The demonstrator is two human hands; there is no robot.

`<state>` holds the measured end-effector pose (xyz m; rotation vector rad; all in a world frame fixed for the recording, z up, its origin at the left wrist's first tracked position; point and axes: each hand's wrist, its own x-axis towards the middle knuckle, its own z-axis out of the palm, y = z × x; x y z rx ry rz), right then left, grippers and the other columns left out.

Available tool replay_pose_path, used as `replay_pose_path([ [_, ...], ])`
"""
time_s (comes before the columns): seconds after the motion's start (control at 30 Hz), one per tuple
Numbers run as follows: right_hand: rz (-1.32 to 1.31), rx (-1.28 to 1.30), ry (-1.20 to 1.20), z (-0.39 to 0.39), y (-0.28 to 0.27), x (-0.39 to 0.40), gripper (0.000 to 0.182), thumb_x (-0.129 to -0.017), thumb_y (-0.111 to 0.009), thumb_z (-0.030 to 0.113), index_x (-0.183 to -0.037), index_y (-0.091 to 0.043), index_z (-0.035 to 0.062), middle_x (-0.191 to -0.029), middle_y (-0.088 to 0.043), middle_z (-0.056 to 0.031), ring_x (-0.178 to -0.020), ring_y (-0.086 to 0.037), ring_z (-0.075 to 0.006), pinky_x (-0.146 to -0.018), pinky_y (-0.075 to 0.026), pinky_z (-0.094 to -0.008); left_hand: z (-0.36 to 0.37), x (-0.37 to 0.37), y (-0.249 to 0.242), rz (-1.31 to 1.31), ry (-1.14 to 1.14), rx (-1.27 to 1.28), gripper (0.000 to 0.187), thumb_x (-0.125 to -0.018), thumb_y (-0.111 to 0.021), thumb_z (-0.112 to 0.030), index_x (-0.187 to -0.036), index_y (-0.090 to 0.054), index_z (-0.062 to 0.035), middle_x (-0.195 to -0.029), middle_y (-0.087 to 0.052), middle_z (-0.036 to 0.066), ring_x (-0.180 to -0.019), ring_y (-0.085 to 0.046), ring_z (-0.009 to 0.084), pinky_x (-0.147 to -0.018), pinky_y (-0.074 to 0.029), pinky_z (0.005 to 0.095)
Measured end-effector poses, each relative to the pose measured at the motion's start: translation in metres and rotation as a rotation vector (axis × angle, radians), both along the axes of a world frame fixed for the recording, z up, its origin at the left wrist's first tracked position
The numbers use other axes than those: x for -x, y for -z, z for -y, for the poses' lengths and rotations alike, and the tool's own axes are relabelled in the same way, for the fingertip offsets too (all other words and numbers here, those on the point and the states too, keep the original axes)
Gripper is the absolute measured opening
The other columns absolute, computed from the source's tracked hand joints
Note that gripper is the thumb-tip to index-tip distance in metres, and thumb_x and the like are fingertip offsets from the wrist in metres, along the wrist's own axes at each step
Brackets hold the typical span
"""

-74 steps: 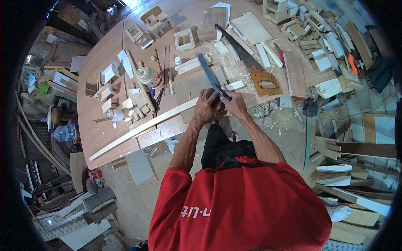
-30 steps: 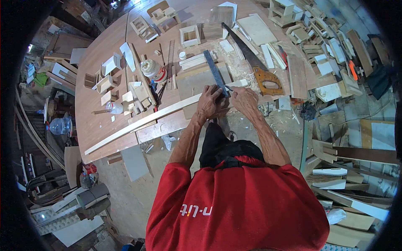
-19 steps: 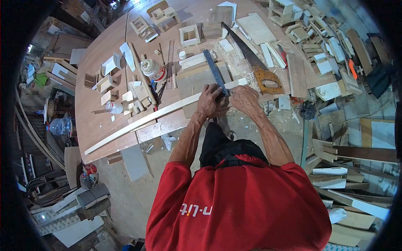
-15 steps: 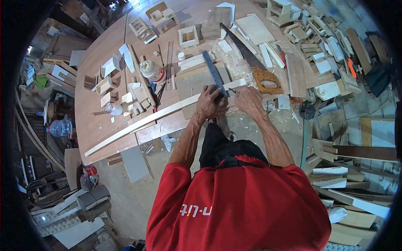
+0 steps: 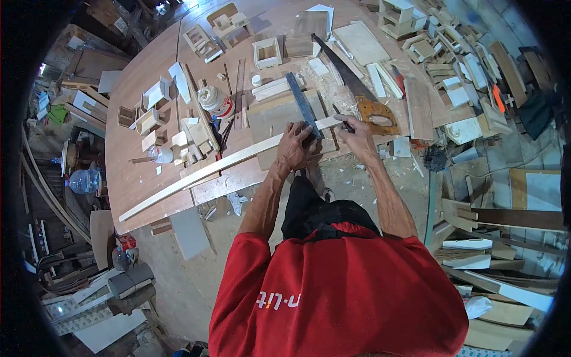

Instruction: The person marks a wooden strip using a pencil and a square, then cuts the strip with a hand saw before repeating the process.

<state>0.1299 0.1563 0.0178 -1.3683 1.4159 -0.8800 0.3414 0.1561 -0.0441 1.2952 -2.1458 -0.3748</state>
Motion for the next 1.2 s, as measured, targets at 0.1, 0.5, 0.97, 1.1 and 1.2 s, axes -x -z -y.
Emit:
replay_pose_path([
  [0.1,0.18,0.13,-0.001,-0.007,0.002,-0.004,0.032,-0.088,-0.059,0.013,-0.117,-0.061,0.0015,-0.077,-0.064,-0.0061,-0.07,-0.058,-0.0151,-0.062,-0.049,-0.0313,0.0,-0.002,0.0,0.005,0.005,-0.015,0.042,-0.074,-0.07,-0.021,-0.111,-0.064,-0.0021,-0.116,-0.056,0.017,-0.107,-0.049,0.0362,-0.092,-0.045,0.0429],
  [0.5,0.004,0.332,0.211,0.002,0.026,-0.017,0.023,-0.086,-0.062,0.017,-0.092,-0.067,-0.0043,-0.076,-0.066,-0.0146,-0.063,-0.061,-0.0166,-0.059,-0.048,-0.0315,0.001,-0.001,0.002,0.018,-0.002,-0.048,0.046,-0.073,-0.069,-0.025,-0.112,-0.062,-0.0022,-0.117,-0.054,0.016,-0.108,-0.048,0.0359,-0.093,-0.044,0.0432],
  [0.97,-0.105,0.356,0.051,-0.004,0.019,-0.026,0.022,-0.084,-0.061,0.012,-0.098,-0.067,-0.004,-0.086,-0.068,-0.0178,-0.073,-0.067,-0.0241,-0.066,-0.051,-0.0332,-0.001,-0.001,-0.003,0.022,-0.007,-0.051,0.048,-0.071,-0.072,-0.021,-0.114,-0.061,-0.0037,-0.116,-0.055,0.015,-0.107,-0.049,0.0364,-0.092,-0.046,0.0438],
  [1.1,-0.107,0.353,0.058,-0.003,0.021,-0.027,0.022,-0.084,-0.061,0.012,-0.098,-0.067,-0.0037,-0.088,-0.068,-0.0178,-0.077,-0.067,-0.0261,-0.068,-0.052,-0.0337,0.0,-0.001,-0.002,0.009,0.005,-0.048,0.046,-0.072,-0.07,-0.022,-0.113,-0.062,-0.0028,-0.115,-0.055,0.015,-0.107,-0.049,0.0355,-0.092,-0.045,0.0423],
  [1.2,-0.116,0.405,0.058,-0.002,0.024,-0.029,0.021,-0.083,-0.062,0.012,-0.097,-0.067,-0.0031,-0.089,-0.068,-0.0178,-0.078,-0.067,-0.0272,-0.069,-0.052,-0.0343,0.001,-0.002,-0.001,0.017,0.008,-0.038,0.05,-0.069,-0.072,-0.024,-0.113,-0.062,-0.0034,-0.115,-0.055,0.015,-0.106,-0.049,0.0353,-0.091,-0.045,0.042],
])
